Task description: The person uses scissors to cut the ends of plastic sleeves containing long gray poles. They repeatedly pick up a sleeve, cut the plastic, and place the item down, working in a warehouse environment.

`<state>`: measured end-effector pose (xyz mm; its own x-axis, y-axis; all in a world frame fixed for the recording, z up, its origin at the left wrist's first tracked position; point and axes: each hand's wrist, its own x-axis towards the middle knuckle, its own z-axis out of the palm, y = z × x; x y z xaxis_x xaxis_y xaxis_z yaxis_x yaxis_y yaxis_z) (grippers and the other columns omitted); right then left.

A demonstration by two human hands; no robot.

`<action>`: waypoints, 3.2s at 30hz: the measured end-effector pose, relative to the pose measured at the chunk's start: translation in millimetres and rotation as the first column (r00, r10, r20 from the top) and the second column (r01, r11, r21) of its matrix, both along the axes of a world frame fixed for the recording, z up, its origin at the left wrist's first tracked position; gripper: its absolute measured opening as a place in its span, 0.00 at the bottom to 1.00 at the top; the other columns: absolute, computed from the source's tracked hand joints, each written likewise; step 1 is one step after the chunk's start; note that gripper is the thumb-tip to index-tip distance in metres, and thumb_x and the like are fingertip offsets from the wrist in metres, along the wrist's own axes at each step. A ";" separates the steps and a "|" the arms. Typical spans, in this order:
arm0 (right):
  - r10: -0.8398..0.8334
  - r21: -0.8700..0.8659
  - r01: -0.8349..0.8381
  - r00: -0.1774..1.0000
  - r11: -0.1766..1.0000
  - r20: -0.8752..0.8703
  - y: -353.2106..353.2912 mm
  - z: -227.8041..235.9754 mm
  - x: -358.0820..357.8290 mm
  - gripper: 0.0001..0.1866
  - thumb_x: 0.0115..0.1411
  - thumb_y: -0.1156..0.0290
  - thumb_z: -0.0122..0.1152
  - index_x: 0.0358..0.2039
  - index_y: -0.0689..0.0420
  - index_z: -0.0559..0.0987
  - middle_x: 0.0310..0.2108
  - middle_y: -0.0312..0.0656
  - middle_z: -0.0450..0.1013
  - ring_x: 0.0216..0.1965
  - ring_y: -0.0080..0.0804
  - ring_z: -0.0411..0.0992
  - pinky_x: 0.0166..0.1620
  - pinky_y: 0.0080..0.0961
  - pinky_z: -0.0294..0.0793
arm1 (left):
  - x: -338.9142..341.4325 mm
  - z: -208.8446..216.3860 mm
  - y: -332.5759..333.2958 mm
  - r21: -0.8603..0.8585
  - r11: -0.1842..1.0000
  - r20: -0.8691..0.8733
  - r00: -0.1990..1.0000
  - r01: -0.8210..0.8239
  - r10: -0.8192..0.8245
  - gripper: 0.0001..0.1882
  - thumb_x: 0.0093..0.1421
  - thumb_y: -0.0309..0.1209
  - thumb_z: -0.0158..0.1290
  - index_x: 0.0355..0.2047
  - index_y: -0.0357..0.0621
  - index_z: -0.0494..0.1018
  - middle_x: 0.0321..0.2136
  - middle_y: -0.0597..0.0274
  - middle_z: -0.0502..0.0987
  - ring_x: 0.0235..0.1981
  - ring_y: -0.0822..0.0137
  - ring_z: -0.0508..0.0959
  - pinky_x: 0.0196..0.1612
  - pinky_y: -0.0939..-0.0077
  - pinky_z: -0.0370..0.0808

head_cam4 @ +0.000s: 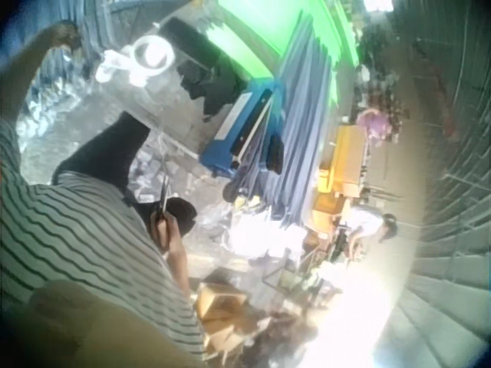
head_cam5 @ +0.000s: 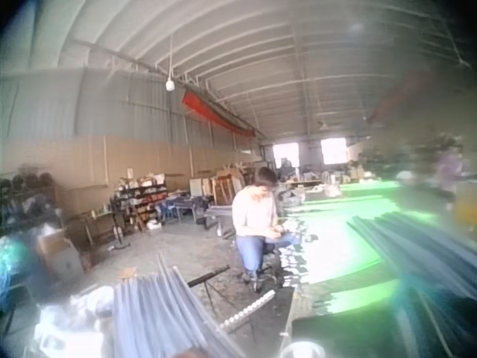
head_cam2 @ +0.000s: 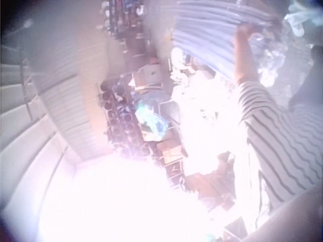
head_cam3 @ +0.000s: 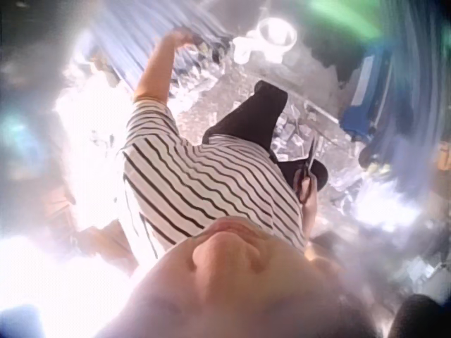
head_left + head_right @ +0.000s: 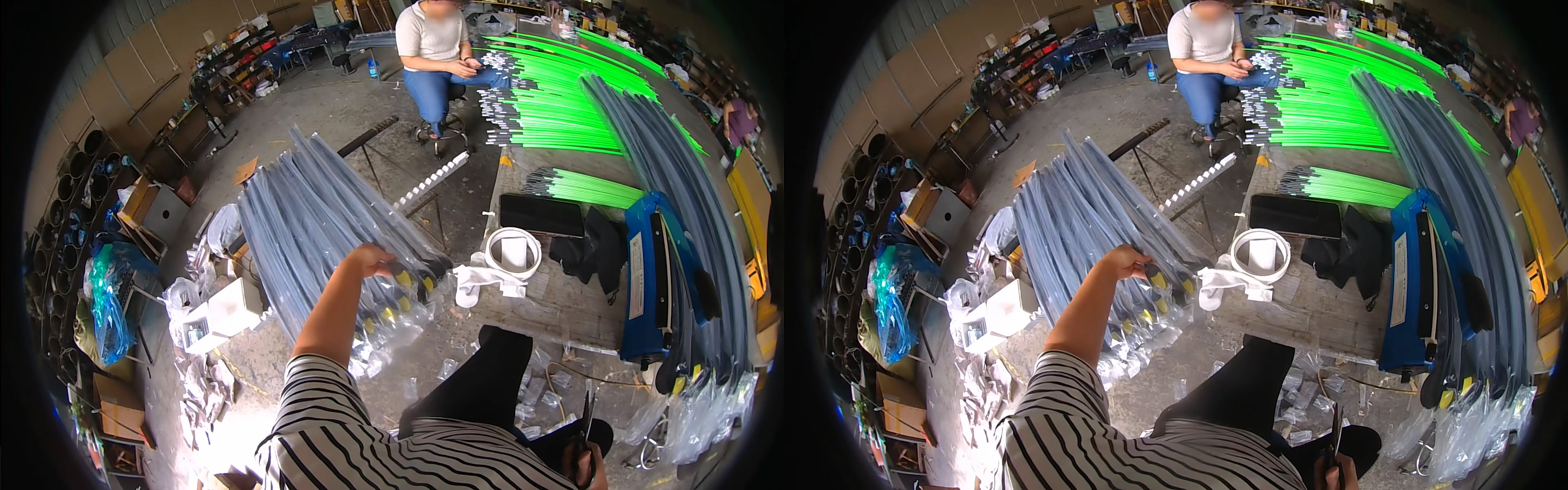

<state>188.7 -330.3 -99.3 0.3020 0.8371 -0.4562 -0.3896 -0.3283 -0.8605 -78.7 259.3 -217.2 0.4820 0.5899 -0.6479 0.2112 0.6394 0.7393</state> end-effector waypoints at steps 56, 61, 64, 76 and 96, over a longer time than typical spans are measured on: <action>-0.331 0.091 0.414 0.824 0.906 -0.460 -66.4 -139.2 13.0 0.31 0.54 0.37 0.35 0.14 0.54 0.60 0.12 0.35 0.53 0.14 0.24 0.51 0.19 0.20 0.53 | 317.7 166.3 -469.3 0.117 0.820 0.281 0.774 0.560 -0.568 0.21 0.51 0.42 0.54 0.31 0.34 0.66 0.32 0.52 0.71 0.29 0.58 0.75 0.33 0.67 0.74; -0.315 0.087 0.384 0.850 0.919 -0.423 -61.3 -140.6 13.3 0.31 0.55 0.37 0.35 0.14 0.54 0.60 0.12 0.35 0.53 0.14 0.24 0.51 0.19 0.20 0.54 | 339.7 184.5 -479.2 -0.089 0.769 0.423 0.723 0.634 -0.547 0.37 0.48 0.50 0.55 0.43 0.27 0.58 0.41 0.44 0.65 0.45 0.52 0.68 0.47 0.56 0.68; -0.341 0.073 0.401 0.849 0.913 -0.403 -58.5 -142.4 9.8 0.31 0.55 0.38 0.35 0.14 0.55 0.61 0.12 0.35 0.53 0.14 0.24 0.52 0.19 0.20 0.54 | 351.2 192.6 -488.2 -0.156 0.739 0.420 0.721 0.655 -0.551 0.39 0.47 0.51 0.55 0.48 0.32 0.56 0.44 0.47 0.64 0.48 0.53 0.65 0.50 0.54 0.64; -0.341 0.098 0.412 0.846 0.906 -0.409 -61.0 -144.9 5.2 0.28 0.55 0.40 0.39 0.16 0.54 0.62 0.14 0.33 0.55 0.15 0.24 0.53 0.20 0.20 0.55 | 343.5 236.3 -484.8 0.158 0.597 0.703 0.335 0.787 -0.628 0.08 0.52 0.25 0.53 0.31 0.44 0.66 0.30 0.60 0.74 0.32 0.69 0.75 0.35 0.73 0.74; -0.395 0.349 0.195 0.570 0.917 0.721 -53.2 52.2 -8.7 0.20 0.52 0.56 0.54 0.32 0.63 0.68 0.28 0.51 0.62 0.30 0.49 0.64 0.34 0.34 0.64 | 272.6 297.4 -438.4 0.604 0.780 0.750 0.446 -0.164 -0.488 0.15 0.49 0.19 0.55 0.36 0.37 0.62 0.32 0.53 0.73 0.35 0.67 0.73 0.41 0.77 0.68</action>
